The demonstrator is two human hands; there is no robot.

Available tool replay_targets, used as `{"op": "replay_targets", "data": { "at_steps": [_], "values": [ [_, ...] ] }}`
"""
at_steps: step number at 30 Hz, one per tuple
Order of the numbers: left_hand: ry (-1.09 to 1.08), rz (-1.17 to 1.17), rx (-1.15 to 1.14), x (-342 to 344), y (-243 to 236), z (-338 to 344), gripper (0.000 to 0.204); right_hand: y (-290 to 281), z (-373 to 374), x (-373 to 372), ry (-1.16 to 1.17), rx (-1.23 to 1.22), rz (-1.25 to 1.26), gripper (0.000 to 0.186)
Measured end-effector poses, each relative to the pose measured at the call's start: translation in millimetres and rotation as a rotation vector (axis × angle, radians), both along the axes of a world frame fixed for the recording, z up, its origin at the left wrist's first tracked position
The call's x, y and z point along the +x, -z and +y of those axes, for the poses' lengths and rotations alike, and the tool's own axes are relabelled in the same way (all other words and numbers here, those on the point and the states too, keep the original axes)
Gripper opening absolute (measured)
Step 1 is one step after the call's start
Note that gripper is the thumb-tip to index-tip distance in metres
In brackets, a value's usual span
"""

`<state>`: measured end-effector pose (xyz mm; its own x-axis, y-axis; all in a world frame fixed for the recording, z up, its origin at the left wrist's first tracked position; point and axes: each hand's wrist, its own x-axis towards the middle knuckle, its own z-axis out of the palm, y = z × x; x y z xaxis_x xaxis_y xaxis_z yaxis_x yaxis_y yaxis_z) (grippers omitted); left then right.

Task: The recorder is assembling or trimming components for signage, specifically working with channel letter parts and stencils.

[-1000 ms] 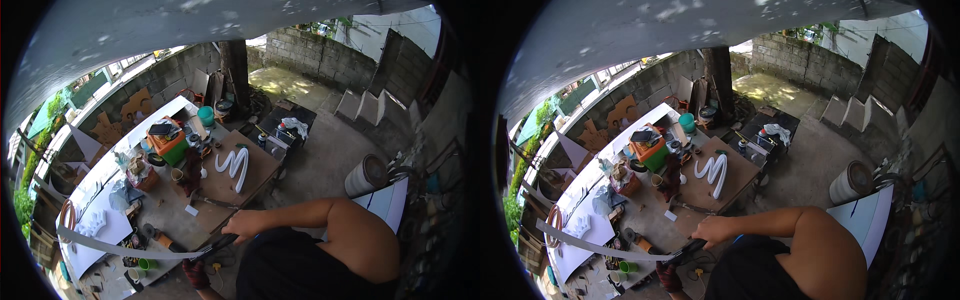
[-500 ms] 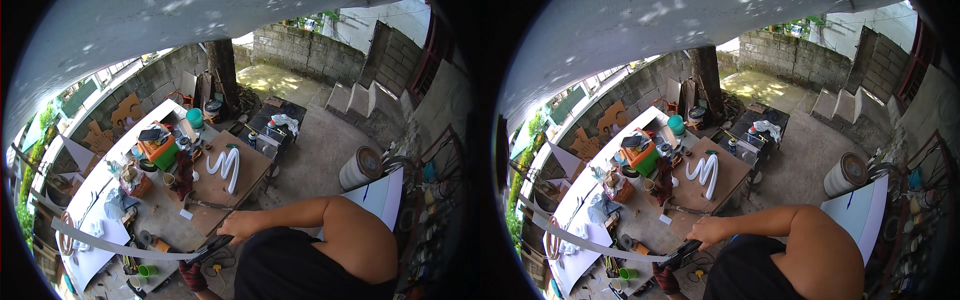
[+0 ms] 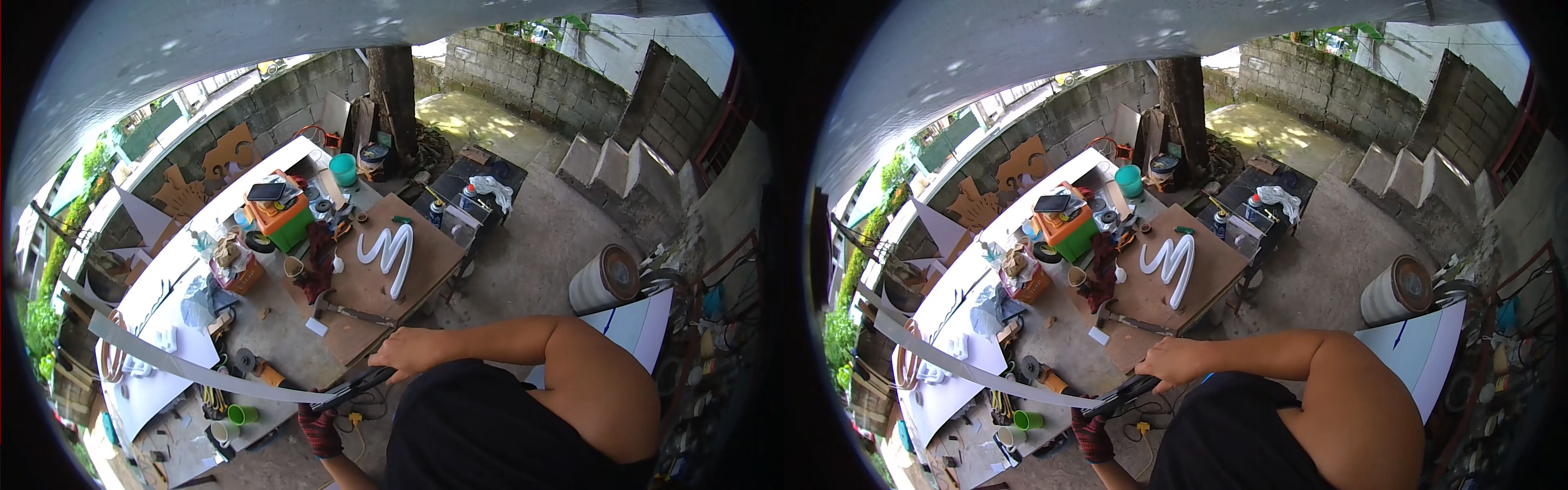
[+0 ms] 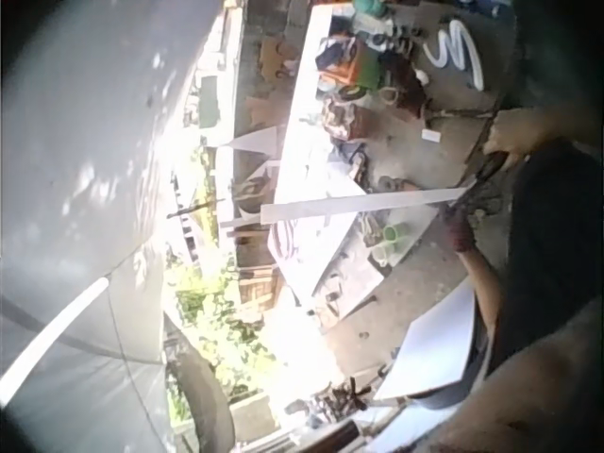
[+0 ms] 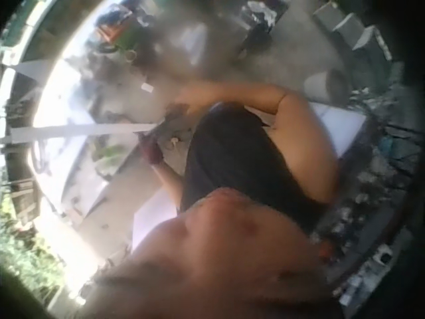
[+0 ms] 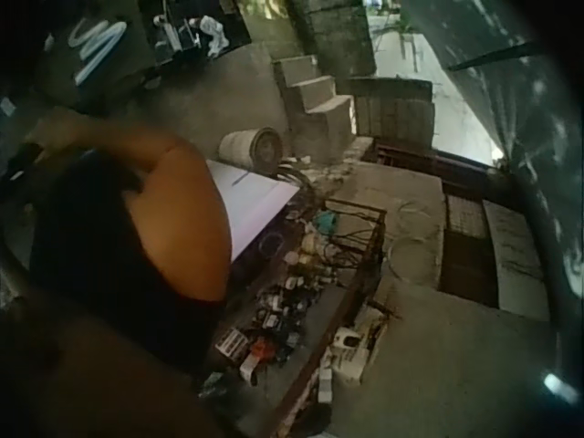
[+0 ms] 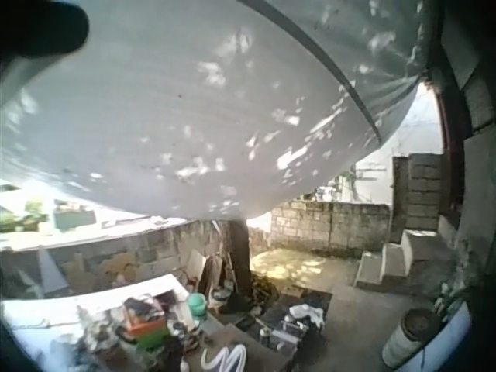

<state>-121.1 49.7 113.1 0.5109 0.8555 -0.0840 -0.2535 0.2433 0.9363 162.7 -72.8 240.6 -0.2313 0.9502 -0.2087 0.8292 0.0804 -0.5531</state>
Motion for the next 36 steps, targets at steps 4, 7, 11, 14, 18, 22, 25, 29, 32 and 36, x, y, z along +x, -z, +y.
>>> {"op": "replay_targets", "data": {
  "at_steps": [4, 7, 11, 14, 18, 22, 25, 29, 32, 36],
  "values": [
    [-0.030, 0.001, 0.000, 7, -8, -3, 0.073, -3, -2, 3, -0.007, 0.001, -0.017, 0.036],
    [0.012, 0.058, 0.086, 8, -11, -3, 0.065, -7, -2, 4, -0.007, -0.005, -0.016, 0.036],
    [0.031, 0.065, 0.079, 4, -8, -2, 0.063, -5, -2, 3, 0.004, -0.012, -0.025, 0.042],
    [0.019, 0.100, 0.118, 1, -11, -3, 0.060, -5, -1, 2, -0.015, -0.003, -0.040, 0.040],
    [-0.037, 0.161, 0.249, 1, -17, 4, 0.076, 5, 1, 6, -0.004, 0.033, -0.072, 0.041],
    [-0.067, 0.206, 0.465, 19, -74, 14, 0.077, -5, 5, 9, -0.007, 0.035, -0.031, 0.041],
    [-0.061, 0.258, 0.443, 28, -93, 12, 0.071, -9, 10, 8, 0.040, -0.014, -0.027, 0.042],
    [-0.054, 0.258, 0.342, 29, -100, 10, 0.049, -6, 12, 8, 0.041, -0.005, -0.051, 0.043],
    [-0.057, 0.244, 0.305, 27, -94, 4, 0.036, -3, 14, 6, 0.038, -0.005, -0.051, 0.043],
    [-0.055, 0.213, 0.340, 22, -99, -4, 0.034, -6, 16, 6, 0.046, -0.005, -0.097, 0.041]
  ]
}}
